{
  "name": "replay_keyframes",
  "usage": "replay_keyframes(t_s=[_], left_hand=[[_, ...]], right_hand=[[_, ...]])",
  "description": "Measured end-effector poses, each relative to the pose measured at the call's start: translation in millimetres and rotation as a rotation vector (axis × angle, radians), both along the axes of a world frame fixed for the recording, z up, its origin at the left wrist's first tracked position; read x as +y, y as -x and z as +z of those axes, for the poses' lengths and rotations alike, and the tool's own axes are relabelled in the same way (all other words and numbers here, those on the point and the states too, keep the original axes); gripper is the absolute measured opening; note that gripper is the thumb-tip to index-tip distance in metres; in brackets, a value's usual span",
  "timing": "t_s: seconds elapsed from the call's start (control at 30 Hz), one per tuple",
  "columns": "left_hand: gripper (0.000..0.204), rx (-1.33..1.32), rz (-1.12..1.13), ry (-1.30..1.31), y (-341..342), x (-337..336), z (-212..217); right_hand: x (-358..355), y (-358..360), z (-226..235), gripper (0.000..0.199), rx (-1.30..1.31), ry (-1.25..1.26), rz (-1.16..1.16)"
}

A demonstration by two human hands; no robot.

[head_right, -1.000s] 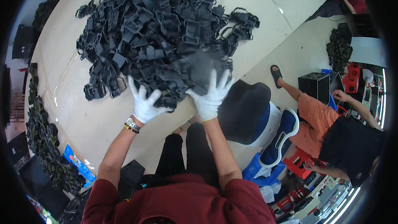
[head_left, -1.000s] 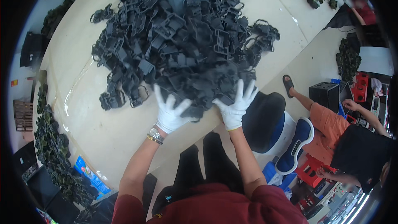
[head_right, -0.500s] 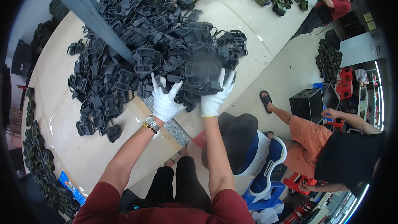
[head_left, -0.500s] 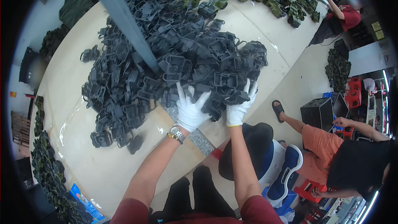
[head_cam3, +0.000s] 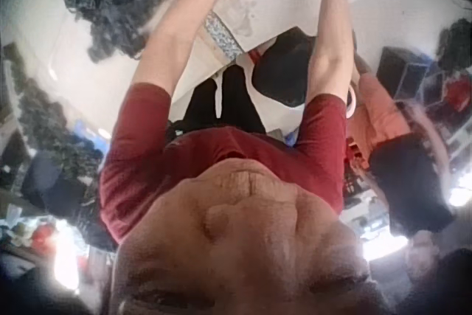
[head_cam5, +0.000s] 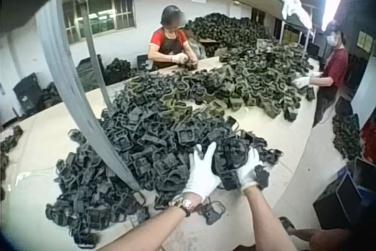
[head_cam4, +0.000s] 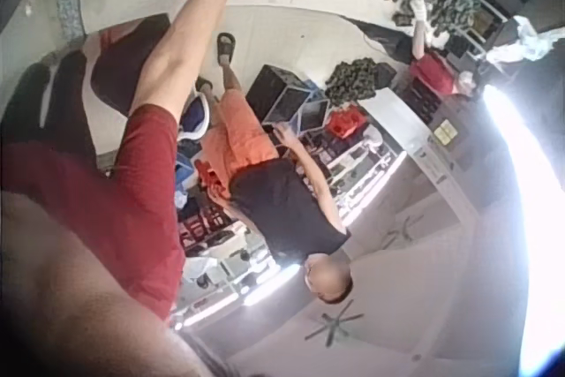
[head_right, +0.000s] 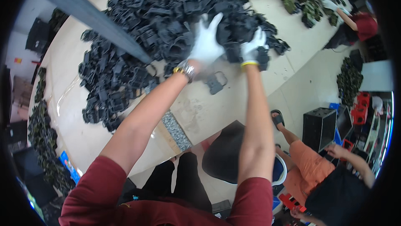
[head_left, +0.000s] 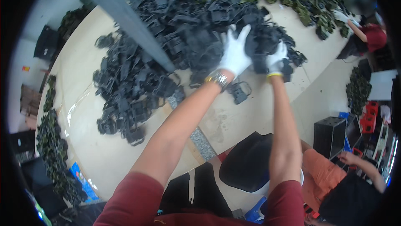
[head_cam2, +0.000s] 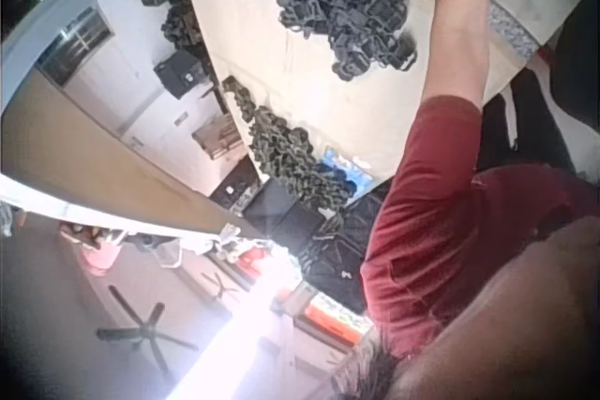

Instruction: Inspecting and sorting green plastic toy trucks on a production table.

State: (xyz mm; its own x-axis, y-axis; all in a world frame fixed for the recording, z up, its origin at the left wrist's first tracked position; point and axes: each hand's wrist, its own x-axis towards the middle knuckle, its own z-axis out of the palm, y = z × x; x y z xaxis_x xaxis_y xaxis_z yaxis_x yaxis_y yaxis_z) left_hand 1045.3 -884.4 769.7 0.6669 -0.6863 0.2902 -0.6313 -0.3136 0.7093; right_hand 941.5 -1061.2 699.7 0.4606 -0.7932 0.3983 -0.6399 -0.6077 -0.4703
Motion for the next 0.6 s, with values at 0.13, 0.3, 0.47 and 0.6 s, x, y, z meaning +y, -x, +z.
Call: replay_keyframes(t_s=[0.13, 0.3, 0.47, 0.6], left_hand=[[0.099, 0.325, -0.107, -0.076, 3, -5, 30], [0.093, 0.338, -0.129, -0.011, 17, 41, 22], [0.09, 0.301, -0.128, 0.014, 28, 76, -10], [0.072, 0.384, -0.132, 0.114, 71, 80, 16]], right_hand=[[-74, 8, 11, 0.072, 0.435, -0.085, 0.256], [-48, -46, 134, 0.065, 1.089, -0.374, 0.316], [-72, -103, 118, 0.052, 0.892, -0.086, 0.292], [-158, -70, 117, 0.051, 0.616, 0.553, 0.592]])
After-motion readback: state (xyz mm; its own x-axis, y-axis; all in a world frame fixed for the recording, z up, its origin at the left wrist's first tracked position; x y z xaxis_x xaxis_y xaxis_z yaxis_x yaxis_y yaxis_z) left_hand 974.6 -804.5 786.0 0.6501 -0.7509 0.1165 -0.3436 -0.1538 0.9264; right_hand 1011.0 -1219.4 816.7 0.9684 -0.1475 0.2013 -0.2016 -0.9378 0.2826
